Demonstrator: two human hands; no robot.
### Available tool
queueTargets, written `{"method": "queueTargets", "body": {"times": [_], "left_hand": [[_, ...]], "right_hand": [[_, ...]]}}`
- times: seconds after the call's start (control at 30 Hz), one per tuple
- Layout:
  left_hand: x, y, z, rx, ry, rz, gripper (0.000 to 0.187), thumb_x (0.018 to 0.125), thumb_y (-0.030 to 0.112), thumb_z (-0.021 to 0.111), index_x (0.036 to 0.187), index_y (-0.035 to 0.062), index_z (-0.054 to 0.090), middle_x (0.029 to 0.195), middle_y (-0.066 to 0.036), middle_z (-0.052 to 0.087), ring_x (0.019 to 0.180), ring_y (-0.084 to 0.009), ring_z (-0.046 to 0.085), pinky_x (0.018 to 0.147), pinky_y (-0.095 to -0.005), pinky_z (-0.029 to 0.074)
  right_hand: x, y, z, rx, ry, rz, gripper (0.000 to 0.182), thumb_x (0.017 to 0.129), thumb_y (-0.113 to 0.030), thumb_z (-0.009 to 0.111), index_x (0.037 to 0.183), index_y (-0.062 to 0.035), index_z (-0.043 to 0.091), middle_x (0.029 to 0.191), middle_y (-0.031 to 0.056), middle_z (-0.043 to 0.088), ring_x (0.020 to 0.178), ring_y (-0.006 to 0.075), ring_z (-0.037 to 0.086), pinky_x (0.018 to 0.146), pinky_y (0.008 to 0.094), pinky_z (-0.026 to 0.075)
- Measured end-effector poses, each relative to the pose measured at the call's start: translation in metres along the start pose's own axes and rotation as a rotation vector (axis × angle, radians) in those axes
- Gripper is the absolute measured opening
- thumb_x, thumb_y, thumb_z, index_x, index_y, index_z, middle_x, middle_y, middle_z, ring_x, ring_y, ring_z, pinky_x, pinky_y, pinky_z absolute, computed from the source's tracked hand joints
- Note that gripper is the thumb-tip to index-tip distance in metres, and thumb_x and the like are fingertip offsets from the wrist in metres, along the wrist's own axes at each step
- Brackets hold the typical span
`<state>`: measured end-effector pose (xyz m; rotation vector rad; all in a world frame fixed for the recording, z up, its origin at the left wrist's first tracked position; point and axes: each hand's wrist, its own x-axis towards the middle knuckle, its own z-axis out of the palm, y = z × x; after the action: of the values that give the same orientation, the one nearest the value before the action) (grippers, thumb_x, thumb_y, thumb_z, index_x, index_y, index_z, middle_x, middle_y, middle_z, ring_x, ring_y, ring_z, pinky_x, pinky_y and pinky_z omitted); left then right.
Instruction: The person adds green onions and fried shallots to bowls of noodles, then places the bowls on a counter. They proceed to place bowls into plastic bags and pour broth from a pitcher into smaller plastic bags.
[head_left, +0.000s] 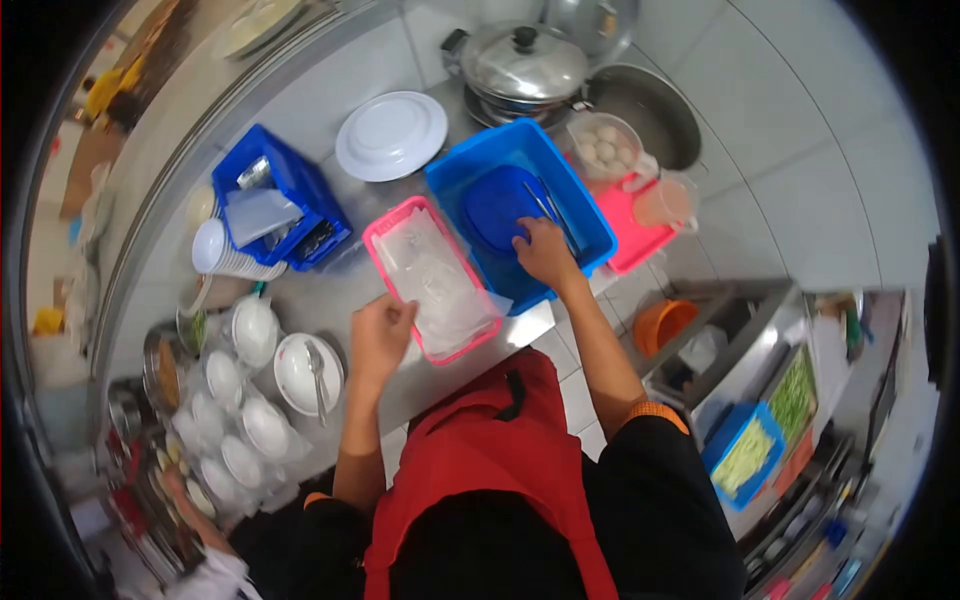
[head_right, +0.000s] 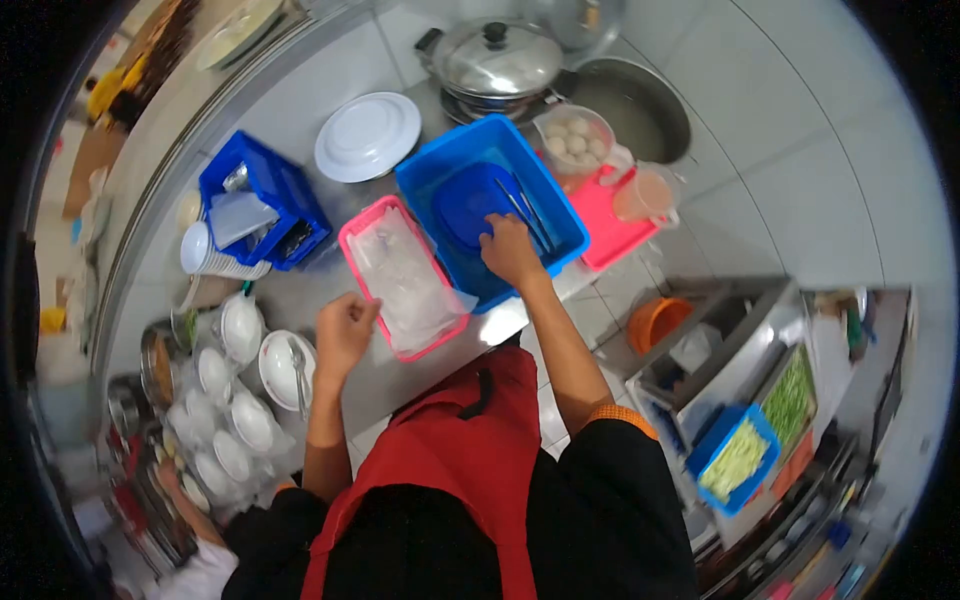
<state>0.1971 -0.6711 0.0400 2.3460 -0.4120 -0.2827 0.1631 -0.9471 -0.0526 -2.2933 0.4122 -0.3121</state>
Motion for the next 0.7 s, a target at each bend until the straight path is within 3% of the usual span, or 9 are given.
{"method": "queueTargets", "body": {"times": [0.17, 0.23, 0.27, 0.37, 0.43, 0.53, 0.57, 0.63, 0.7], "left_hand": [[-0.015, 0.044, 0.019, 0.165, 0.048, -0.26, 0.021, 0.08, 0.019, 0.067, 0.069, 0.0021, 0.061, 0.06, -0.011, 0.061, 0.052, -0.0229, 0.059, 0.052, -0.0337, 0.043], [-0.026, 0.029, 0.03, 0.085, 0.202, -0.16, 0.017, 0.079, 0.019, 0.069, 0.073, 0.0048, 0.062, 0.064, -0.007, 0.063, 0.051, -0.0237, 0.057, 0.051, -0.034, 0.043], [-0.029, 0.024, 0.031, 0.093, 0.214, -0.176, 0.017, 0.079, 0.019, 0.069, 0.073, 0.0048, 0.062, 0.064, -0.007, 0.063, 0.051, -0.0237, 0.057, 0.051, -0.034, 0.043], [-0.031, 0.018, 0.03, -0.044, 0.287, -0.324, 0.015, 0.077, 0.017, 0.071, 0.079, 0.0053, 0.061, 0.073, -0.006, 0.065, 0.057, -0.0249, 0.058, 0.055, -0.0361, 0.045], [-0.025, 0.014, 0.028, -0.062, 0.459, -0.145, 0.018, 0.075, 0.015, 0.072, 0.084, 0.0042, 0.061, 0.08, -0.007, 0.064, 0.065, -0.026, 0.059, 0.064, -0.036, 0.047], [0.004, 0.032, 0.028, -0.011, 0.501, 0.032, 0.021, 0.073, 0.012, 0.073, 0.088, 0.0033, 0.062, 0.083, -0.01, 0.064, 0.073, -0.0284, 0.059, 0.072, -0.0342, 0.047], [0.025, 0.047, 0.029, 0.08, 0.591, 0.179, 0.018, 0.076, 0.013, 0.071, 0.088, 0.0017, 0.062, 0.084, -0.009, 0.065, 0.073, -0.0238, 0.06, 0.071, -0.0312, 0.047], [0.05, 0.056, 0.03, 0.175, 0.686, 0.327, 0.017, 0.079, 0.013, 0.069, 0.088, 0.0002, 0.062, 0.084, -0.009, 0.065, 0.072, -0.0193, 0.06, 0.07, -0.0282, 0.046], [0.072, 0.052, 0.026, -0.498, 0.182, 0.057, 0.014, 0.085, 0.013, 0.064, 0.086, -0.0006, 0.063, 0.08, -0.005, 0.065, 0.076, -0.0148, 0.06, 0.074, -0.0277, 0.046]], "right_hand": [[0.031, -0.067, 0.009, 0.207, -0.127, -0.128, 0.021, 0.079, -0.01, 0.058, 0.096, 0.0004, 0.063, 0.101, 0.0205, 0.06, 0.095, 0.0413, 0.056, 0.08, 0.0477, 0.045], [0.026, -0.093, 0.016, -0.144, -0.323, -0.524, 0.022, 0.073, -0.009, 0.062, 0.095, -0.0051, 0.064, 0.107, 0.0126, 0.057, 0.105, 0.0349, 0.049, 0.076, 0.0458, 0.043], [0.024, -0.093, 0.023, -0.35, -0.236, -0.682, 0.025, 0.067, -0.01, 0.065, 0.092, -0.0086, 0.066, 0.111, 0.0084, 0.054, 0.11, 0.0294, 0.043, 0.075, 0.0422, 0.04], [0.046, -0.083, 0.035, -0.59, -0.458, -0.719, 0.024, 0.066, -0.009, 0.065, 0.09, -0.008, 0.068, 0.105, 0.0085, 0.056, 0.109, 0.0294, 0.045, 0.074, 0.0429, 0.041], [0.059, -0.072, 0.043, -0.542, -0.367, -0.804, 0.018, 0.066, -0.006, 0.065, 0.084, -0.0078, 0.067, 0.095, 0.0089, 0.059, 0.105, 0.0303, 0.048, 0.075, 0.0439, 0.041], [0.087, -0.069, 0.037, -0.21, -0.558, -0.84, 0.006, 0.07, -0.001, 0.061, 0.075, -0.0042, 0.062, 0.087, 0.0117, 0.06, 0.081, 0.0281, 0.057, 0.068, 0.0407, 0.046], [0.096, -0.078, 0.028, -0.213, -0.56, -0.853, 0.006, 0.07, -0.001, 0.061, 0.075, -0.0042, 0.062, 0.087, 0.0117, 0.06, 0.081, 0.0281, 0.057, 0.068, 0.0407, 0.046], [0.112, -0.102, 0.004, 0.224, -0.58, -1.038, 0.006, 0.07, -0.001, 0.061, 0.075, -0.0015, 0.061, 0.086, 0.0132, 0.061, 0.075, 0.0277, 0.058, 0.062, 0.0362, 0.047], [0.135, -0.123, -0.029, 0.331, -0.614, -0.991, 0.006, 0.078, -0.007, 0.062, 0.077, -0.0013, 0.06, 0.079, 0.0087, 0.062, 0.071, 0.0213, 0.059, 0.061, 0.032, 0.046]]}}
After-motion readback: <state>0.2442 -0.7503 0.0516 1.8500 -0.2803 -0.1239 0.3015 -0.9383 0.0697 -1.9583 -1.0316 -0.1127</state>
